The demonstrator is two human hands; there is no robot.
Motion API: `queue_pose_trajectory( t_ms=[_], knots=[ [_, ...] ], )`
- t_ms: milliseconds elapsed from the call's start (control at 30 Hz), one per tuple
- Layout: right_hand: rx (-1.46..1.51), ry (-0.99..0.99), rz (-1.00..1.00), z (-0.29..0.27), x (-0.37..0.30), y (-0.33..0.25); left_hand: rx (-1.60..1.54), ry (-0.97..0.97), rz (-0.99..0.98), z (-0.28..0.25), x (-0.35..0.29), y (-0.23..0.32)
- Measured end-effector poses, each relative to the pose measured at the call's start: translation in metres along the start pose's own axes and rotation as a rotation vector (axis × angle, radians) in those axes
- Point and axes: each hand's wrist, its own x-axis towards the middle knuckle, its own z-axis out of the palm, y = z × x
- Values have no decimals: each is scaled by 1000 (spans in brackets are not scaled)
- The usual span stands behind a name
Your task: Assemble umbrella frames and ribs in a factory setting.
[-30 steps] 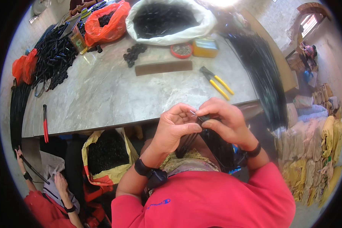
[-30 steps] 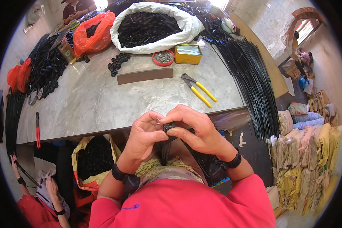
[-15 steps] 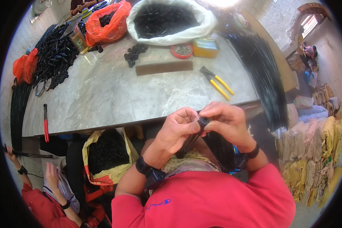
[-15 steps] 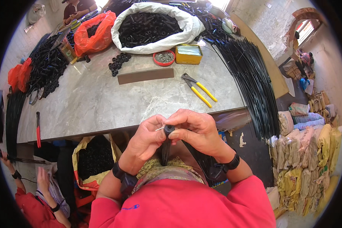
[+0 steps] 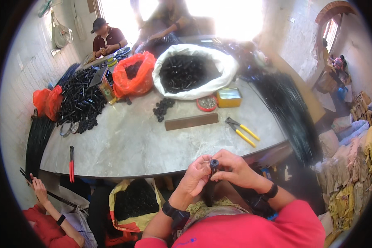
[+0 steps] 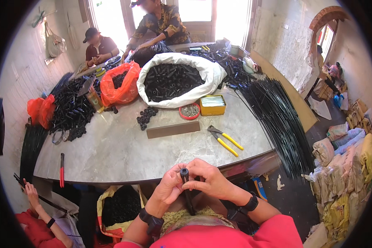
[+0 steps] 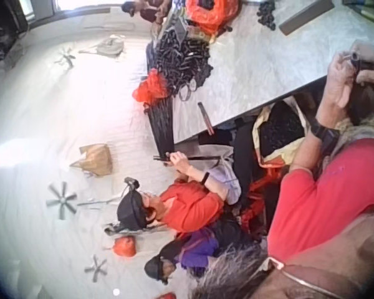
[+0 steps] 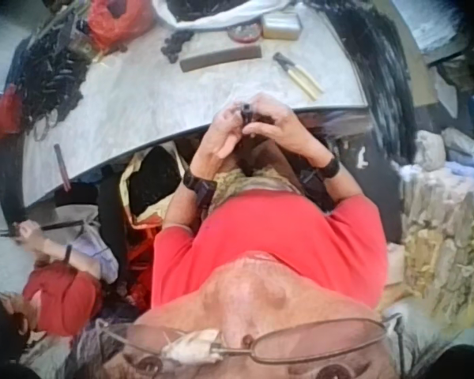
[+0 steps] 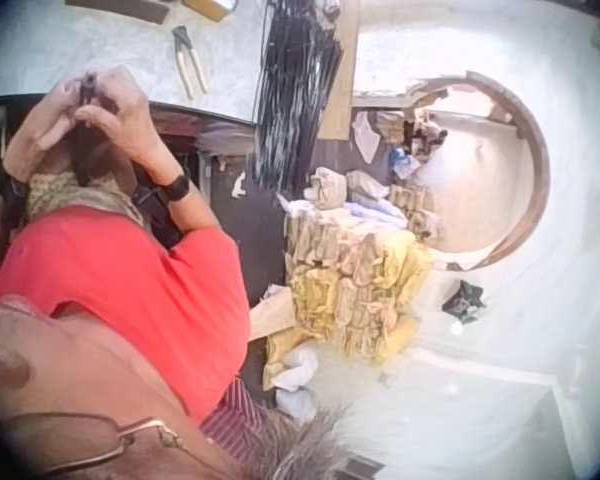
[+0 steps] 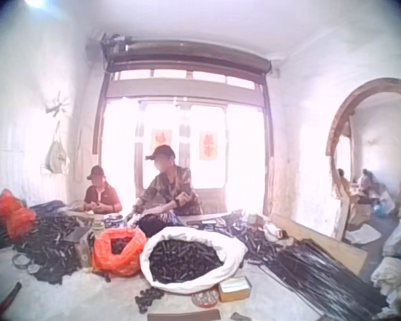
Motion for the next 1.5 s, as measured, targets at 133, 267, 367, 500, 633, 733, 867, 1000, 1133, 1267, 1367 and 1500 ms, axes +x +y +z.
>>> queue_pose_trajectory(
  t_ms=[133,267,367,500,633,733,867,1000,1133,1267,1367,1500],
  knots=[
    [20,76,-24,8,3,7,3,33,68,7,-1,2],
    [29,102,197,10,1,1,309,307,357,32,-16,9],
    [-15,147,124,17,5,-2,537,393,589,41,-26,14],
    [-84,213,111,30,6,1,923,422,724,57,-31,23],
    [-155,267,13,44,7,5,1020,492,711,53,-34,24],
    [-125,225,13,44,8,5,933,465,637,49,-40,26],
    [46,-75,86,44,10,24,756,361,544,45,-41,38],
    [383,-315,192,72,-10,74,600,212,482,35,-35,48],
    [785,-505,463,94,-22,73,540,36,474,25,-33,55],
    [764,-419,563,97,-19,54,499,-12,453,32,-35,66],
    [684,-299,620,106,-22,64,522,31,456,37,-37,64],
    [533,-220,619,112,-24,68,578,143,441,31,-46,53]
  ],
)
